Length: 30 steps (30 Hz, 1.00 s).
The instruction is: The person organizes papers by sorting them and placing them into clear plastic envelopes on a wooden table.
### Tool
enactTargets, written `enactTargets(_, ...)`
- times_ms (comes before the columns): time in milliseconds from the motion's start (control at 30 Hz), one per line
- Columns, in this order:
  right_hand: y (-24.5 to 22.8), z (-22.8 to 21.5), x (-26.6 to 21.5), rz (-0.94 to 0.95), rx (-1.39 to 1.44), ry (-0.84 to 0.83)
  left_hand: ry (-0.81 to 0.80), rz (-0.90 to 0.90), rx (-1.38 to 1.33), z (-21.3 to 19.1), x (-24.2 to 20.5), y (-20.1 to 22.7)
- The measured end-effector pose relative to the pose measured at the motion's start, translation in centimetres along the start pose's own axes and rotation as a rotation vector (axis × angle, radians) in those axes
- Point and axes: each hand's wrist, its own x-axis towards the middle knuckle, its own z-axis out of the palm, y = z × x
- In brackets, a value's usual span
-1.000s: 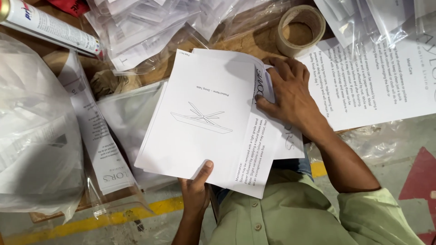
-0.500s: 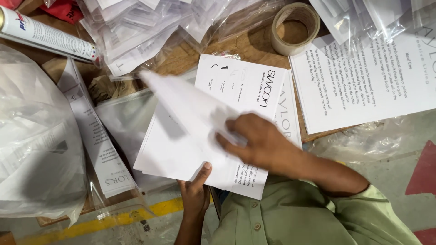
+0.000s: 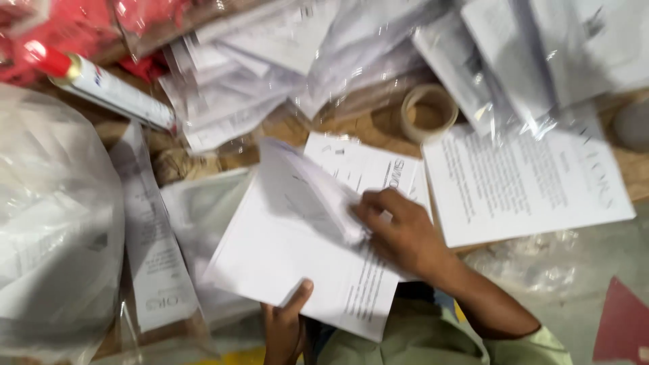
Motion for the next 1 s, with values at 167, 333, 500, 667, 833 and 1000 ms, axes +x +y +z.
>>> enactTargets(167, 6.3, 1.3, -0.5, 0.586, -0.062, 0.002, 0.21, 0.012, -0.501, 1.6, 0.3, -0.1)
enactTargets(333, 8.2, 1.8, -1.4, 0.464, -0.112, 0.063, 0.197, -0.23, -0.739, 1.5, 0.3, 0.7)
enactTargets(500, 7.0, 0.9, 0.6, 0.662, -0.076, -0.053, 0.245, -0.648, -0.78, 0.7, 2.2, 3.2)
enactTargets(667, 7.1, 0.5, 1.2, 0.712, -0.031, -0.087, 0.228, -0.742, -0.784, 1.1, 1.9, 2.7)
enactTargets(833, 7.7, 2.3, -0.2, 0.547, 0.209, 0.049, 0.208, -0.806, -0.776, 0.5, 2.7, 4.0)
enactTargets(1000, 2.6, 0.2, 1.1, 0.287, 0.286, 0.151, 0.201, -0.663, -0.774, 1.7, 1.1, 0.3)
